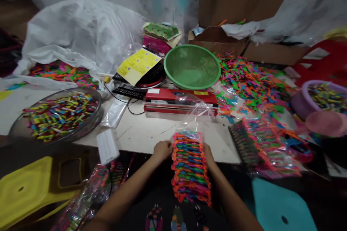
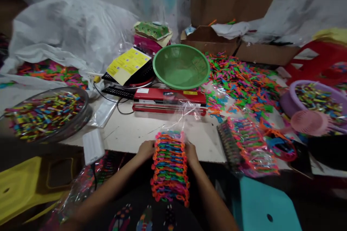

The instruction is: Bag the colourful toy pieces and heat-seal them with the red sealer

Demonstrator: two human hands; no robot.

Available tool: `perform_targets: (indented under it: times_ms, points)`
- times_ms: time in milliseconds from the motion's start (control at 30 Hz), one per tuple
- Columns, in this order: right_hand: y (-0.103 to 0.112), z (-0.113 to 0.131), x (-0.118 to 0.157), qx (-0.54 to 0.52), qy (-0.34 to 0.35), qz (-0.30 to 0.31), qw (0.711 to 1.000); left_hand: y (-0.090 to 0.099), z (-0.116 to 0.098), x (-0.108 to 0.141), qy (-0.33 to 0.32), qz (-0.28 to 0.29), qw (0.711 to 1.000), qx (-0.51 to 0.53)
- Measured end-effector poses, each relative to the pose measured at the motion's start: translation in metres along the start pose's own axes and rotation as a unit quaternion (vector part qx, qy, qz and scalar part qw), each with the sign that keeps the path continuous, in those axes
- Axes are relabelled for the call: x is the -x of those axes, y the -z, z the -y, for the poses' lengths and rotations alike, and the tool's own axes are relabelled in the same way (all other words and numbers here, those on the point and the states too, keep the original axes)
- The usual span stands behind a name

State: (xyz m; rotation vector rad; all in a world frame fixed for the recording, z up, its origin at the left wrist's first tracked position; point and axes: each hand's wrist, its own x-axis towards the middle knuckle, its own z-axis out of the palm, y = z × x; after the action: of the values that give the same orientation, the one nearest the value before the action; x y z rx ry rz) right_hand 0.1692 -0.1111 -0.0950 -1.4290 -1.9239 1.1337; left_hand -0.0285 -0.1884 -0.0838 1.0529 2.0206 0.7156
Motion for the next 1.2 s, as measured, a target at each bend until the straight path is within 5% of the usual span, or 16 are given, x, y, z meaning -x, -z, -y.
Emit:
perform_targets:
  times_ms: [100,233,333,433,567,767,1200]
  points:
    - [0.016,0.001,0.016,0.097,-0.006,0.015,0.995,0.009,-0.005,-0.003,-0.025,-0.026,0.996,-0.079]
    - [0.025,0.01,0.018,0.105,0.005,-0.158,0.982,0.018,-0.02,-0.015,-0.122,-0.067,0.985,-0.101]
    - [0.031,0.017,0.012,0.112,0.113,-0.239,0.958,0.024,-0.026,-0.023,-0.19,-0.061,0.975,-0.094]
    - [0.04,0.025,0.008,0.148,0.245,-0.223,0.932,0.027,-0.022,-0.033,-0.241,-0.066,0.963,-0.105]
    - [0.05,0.041,0.008,0.14,0.333,-0.174,0.916,0.027,-0.018,-0.041,-0.295,-0.098,0.945,-0.105]
    - [0.051,0.053,0.01,0.21,0.378,-0.108,0.895,0.025,-0.014,-0.02,-0.234,-0.137,0.963,0.011]
    - [0.065,0.051,0.013,0.155,0.401,-0.028,0.902,0.031,-0.025,-0.004,-0.359,-0.225,0.906,0.027]
